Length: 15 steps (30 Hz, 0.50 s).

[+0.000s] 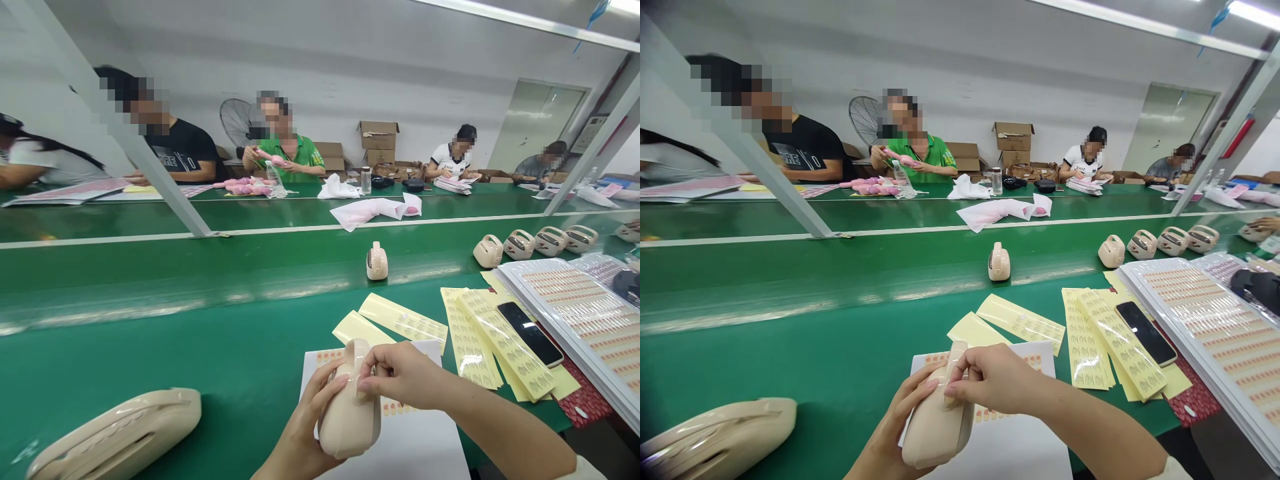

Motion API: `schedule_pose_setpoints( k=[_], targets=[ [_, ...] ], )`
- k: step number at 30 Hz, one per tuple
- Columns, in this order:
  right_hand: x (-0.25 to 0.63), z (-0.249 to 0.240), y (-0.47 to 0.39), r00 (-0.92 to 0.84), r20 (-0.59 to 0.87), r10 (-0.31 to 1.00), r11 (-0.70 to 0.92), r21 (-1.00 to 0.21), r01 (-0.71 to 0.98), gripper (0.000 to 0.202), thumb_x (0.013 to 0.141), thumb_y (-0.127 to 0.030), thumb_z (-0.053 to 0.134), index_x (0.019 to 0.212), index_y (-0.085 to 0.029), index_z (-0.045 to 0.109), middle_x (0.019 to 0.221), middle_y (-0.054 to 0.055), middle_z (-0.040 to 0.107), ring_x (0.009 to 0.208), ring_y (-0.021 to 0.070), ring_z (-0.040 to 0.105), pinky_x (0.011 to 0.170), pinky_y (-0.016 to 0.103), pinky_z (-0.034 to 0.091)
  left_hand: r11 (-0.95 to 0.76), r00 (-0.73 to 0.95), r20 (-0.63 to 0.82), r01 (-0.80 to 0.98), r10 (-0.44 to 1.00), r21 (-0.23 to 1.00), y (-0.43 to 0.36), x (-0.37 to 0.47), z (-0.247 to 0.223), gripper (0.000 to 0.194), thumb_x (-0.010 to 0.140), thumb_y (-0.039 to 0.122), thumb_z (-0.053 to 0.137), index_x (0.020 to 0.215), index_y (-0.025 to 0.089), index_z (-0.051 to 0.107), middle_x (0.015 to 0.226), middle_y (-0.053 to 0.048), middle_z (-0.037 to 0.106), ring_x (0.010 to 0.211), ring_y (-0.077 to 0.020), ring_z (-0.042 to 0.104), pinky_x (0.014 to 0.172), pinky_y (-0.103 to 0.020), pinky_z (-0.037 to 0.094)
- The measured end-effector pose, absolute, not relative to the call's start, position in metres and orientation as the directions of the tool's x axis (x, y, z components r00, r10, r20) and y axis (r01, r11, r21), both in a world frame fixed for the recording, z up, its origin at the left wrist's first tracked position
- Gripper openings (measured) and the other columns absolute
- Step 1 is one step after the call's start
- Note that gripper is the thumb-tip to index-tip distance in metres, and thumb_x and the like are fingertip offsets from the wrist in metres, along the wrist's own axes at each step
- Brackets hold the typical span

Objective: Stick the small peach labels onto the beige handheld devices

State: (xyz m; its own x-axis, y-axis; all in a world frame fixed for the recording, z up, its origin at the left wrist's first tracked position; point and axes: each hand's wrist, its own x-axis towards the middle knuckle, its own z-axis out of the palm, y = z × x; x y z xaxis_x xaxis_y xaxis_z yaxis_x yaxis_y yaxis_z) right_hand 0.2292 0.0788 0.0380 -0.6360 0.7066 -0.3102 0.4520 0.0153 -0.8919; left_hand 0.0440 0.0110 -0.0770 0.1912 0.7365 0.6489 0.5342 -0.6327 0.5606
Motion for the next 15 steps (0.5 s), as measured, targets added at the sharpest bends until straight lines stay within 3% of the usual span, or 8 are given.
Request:
schedule_pose_setpoints(
  k=[8,15],
  targets=[
    [0.2253,0.0364,0.0778,-0.6,-0.321,0.733,-0.059,-0.909,0.413,0.012,0.067,-0.024,0.067,0.066,-0.018,0.057,0.046,-0.009,0.036,0.045,0.0059,0.034,0.043,0.02,0.024,-0.642,0.184,0.658,0.512,0.731,0.571,0.0105,0.0428,-0.082,0.083,0.059,0.018,0.071,0.131,0.032,0.032,0.131,-0.013,0.041,0.118,-0.0354,0.044,0.087,-0.048,0.048],
    [0.2225,0.0288,0.0708,-0.566,-0.248,0.786,-0.047,-0.937,0.345,0.014,0.068,-0.022,0.066,0.066,-0.018,0.053,0.047,-0.009,0.039,0.049,0.0076,0.037,0.048,0.021,0.028,-0.651,0.159,0.676,0.493,0.72,0.577,0.0108,0.0457,-0.0817,0.077,0.063,0.018,0.069,0.13,0.028,0.034,0.132,-0.015,0.037,0.121,-0.0345,0.041,0.091,-0.05,0.044]
  ],
)
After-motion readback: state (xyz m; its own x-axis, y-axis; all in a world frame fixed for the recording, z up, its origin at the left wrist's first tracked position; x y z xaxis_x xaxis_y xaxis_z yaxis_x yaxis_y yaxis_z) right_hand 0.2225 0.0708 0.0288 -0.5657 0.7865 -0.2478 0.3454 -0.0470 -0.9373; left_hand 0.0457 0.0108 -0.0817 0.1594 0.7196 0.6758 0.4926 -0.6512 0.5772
